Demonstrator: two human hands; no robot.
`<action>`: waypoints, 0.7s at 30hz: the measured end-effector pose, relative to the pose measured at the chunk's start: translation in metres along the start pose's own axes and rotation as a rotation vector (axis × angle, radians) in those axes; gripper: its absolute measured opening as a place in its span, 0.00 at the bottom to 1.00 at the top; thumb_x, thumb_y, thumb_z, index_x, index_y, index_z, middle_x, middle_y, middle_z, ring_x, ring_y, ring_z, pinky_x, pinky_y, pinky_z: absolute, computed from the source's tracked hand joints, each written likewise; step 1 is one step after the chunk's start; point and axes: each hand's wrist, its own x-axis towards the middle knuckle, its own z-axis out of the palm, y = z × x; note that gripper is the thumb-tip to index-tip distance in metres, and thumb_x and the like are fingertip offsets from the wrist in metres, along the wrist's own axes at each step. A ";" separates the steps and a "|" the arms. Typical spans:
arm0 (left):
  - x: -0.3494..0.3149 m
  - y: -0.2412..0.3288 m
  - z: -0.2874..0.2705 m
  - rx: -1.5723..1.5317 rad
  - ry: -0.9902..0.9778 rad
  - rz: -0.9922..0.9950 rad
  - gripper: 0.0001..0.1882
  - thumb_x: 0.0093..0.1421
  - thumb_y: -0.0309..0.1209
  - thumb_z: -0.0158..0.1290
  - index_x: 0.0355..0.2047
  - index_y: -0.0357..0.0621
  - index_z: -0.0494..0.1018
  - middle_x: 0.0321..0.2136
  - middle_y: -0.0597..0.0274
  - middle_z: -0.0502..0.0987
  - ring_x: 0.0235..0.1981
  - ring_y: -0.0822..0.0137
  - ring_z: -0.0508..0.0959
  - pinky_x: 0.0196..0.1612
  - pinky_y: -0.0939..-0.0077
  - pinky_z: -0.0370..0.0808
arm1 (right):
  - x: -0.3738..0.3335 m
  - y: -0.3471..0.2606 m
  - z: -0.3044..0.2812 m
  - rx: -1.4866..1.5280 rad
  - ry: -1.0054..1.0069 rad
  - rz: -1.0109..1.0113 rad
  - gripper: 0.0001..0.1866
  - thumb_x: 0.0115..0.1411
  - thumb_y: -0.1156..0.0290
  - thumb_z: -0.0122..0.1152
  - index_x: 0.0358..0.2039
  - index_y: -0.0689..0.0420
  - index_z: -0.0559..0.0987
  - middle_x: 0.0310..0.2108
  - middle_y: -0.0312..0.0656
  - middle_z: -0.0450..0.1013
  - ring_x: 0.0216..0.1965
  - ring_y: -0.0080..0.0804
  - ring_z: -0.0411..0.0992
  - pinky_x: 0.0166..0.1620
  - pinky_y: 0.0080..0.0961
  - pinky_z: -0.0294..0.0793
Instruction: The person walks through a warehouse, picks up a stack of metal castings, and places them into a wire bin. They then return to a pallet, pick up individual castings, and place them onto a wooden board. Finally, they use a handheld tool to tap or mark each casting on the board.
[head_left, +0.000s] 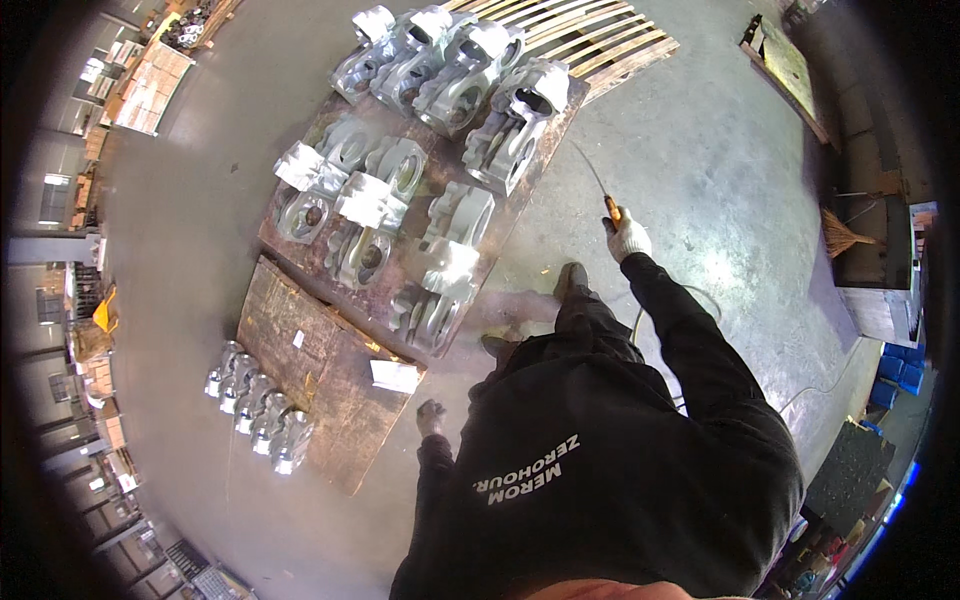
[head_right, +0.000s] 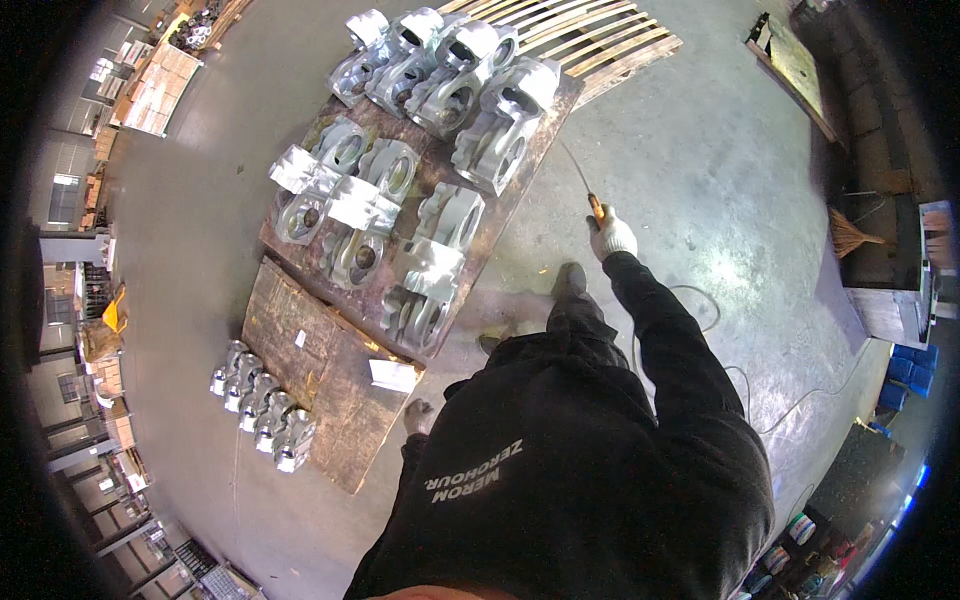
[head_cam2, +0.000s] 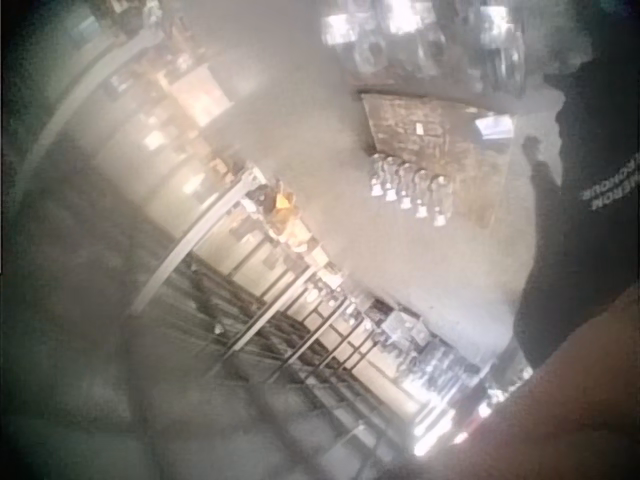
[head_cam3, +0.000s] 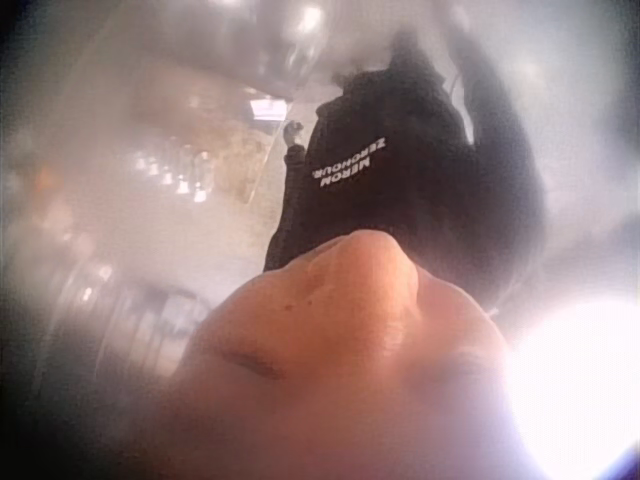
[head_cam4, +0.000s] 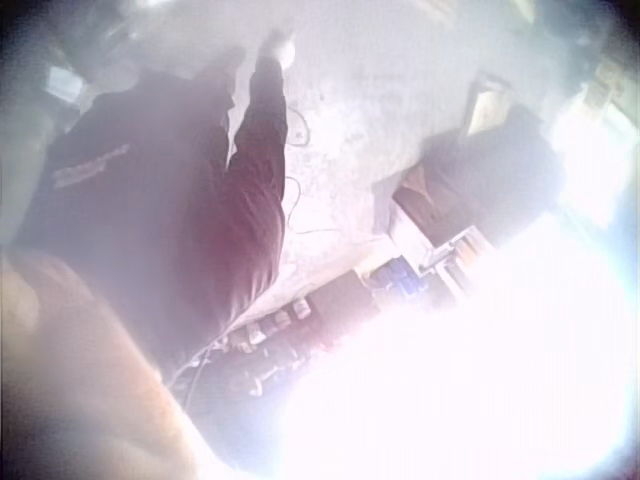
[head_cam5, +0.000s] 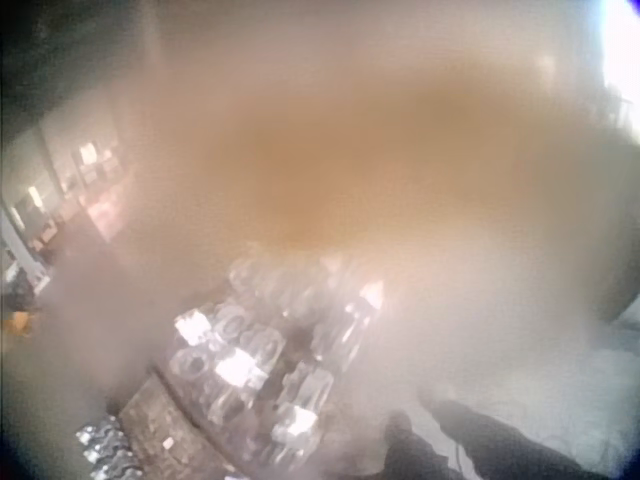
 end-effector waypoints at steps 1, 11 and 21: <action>-0.012 -0.008 0.002 0.751 -0.107 0.482 0.10 0.58 0.33 0.52 0.33 0.39 0.72 0.26 0.57 0.75 0.23 0.63 0.74 0.28 0.69 0.73 | 0.012 0.005 0.004 0.073 0.024 0.055 0.23 0.59 0.54 0.58 0.52 0.51 0.70 0.30 0.57 0.76 0.35 0.58 0.75 0.35 0.48 0.73; -0.124 0.000 0.129 1.437 -0.219 0.438 0.13 0.61 0.38 0.49 0.31 0.38 0.73 0.31 0.49 0.77 0.32 0.58 0.77 0.36 0.64 0.75 | 0.131 0.098 -0.003 0.266 0.011 0.207 0.22 0.61 0.54 0.55 0.51 0.50 0.69 0.31 0.54 0.77 0.36 0.55 0.76 0.37 0.48 0.73; -0.135 0.055 0.221 0.355 -0.058 0.309 0.12 0.63 0.30 0.49 0.43 0.34 0.70 0.34 0.53 0.75 0.32 0.63 0.77 0.34 0.70 0.77 | 0.238 0.110 -0.046 0.295 -0.027 -0.023 0.20 0.61 0.54 0.54 0.49 0.51 0.70 0.33 0.53 0.77 0.37 0.54 0.75 0.39 0.47 0.73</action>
